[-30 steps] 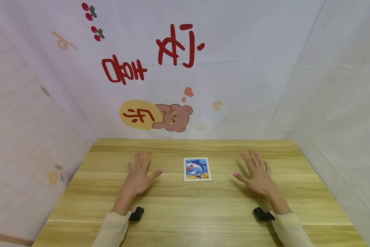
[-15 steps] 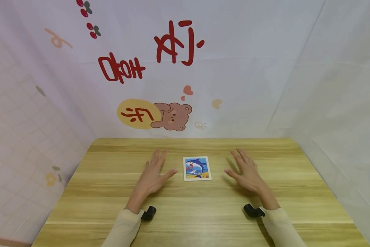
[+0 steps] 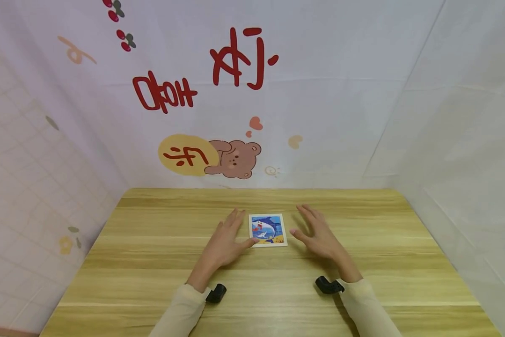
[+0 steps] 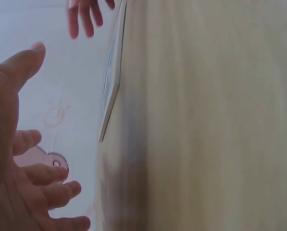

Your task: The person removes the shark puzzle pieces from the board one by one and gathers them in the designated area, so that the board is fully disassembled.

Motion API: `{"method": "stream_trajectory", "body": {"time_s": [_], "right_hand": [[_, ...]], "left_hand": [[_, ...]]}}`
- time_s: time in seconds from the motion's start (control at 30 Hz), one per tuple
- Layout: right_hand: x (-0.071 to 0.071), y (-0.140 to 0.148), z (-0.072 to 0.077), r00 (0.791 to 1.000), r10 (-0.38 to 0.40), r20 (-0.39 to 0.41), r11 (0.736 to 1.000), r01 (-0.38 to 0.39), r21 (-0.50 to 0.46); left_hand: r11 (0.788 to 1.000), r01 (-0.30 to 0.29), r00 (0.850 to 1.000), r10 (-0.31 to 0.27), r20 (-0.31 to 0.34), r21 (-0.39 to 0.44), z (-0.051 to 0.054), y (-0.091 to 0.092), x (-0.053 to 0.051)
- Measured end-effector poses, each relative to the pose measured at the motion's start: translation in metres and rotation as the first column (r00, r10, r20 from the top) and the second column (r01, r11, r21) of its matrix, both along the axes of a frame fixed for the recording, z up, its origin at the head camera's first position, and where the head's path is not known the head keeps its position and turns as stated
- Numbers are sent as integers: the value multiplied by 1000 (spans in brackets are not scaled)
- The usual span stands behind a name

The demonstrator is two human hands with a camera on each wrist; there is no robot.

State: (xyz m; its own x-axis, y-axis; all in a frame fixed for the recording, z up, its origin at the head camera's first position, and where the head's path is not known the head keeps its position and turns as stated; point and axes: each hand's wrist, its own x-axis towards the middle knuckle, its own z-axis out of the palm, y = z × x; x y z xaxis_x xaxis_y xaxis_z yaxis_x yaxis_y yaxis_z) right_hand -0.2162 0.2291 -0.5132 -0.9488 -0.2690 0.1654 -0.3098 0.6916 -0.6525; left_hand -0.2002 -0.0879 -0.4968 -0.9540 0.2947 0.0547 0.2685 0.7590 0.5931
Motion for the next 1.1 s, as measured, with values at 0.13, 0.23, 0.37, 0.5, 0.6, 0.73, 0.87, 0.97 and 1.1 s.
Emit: {"method": "stream_trajectory", "body": {"time_s": [0.13,0.23,0.37,0.5,0.6,0.73,0.87,0.97,1.1], "right_hand": [[-3,-8,-3,1000,18,15,1000,-18,-16],[-5,-13,-4,1000,22,23,999,-21,-25],[-8,-22,-5,999,26,21,999,-25,-36],[-11,-30,-7,999,22,28,1000,-22,-20],[-14,-35,-9,1000,2,28,1000,-3,17],[-16,-39,-12,1000,-6,18,999,6,40],[-16,-40,-14,1000,-9,-3,999,9,35],[-16,-40,-16,1000,-12,-26,999,13,34],[-17,-42,-19,999,-4,-37,999,5,34]], "left_hand": [[999,35,999,-35,18,-21,-1,10,1],[998,52,998,-51,34,-41,1,18,1],[993,98,995,-97,30,-68,0,27,-1],[980,182,983,-182,6,-80,-2,35,-3],[966,236,971,-239,-12,-104,-4,40,-4],[943,283,957,-291,-18,-172,-8,44,-5],[925,318,946,-325,-3,-211,-10,45,-7],[915,338,940,-341,24,-219,-10,42,-7],[903,358,933,-353,62,-239,-8,37,-4]]}}
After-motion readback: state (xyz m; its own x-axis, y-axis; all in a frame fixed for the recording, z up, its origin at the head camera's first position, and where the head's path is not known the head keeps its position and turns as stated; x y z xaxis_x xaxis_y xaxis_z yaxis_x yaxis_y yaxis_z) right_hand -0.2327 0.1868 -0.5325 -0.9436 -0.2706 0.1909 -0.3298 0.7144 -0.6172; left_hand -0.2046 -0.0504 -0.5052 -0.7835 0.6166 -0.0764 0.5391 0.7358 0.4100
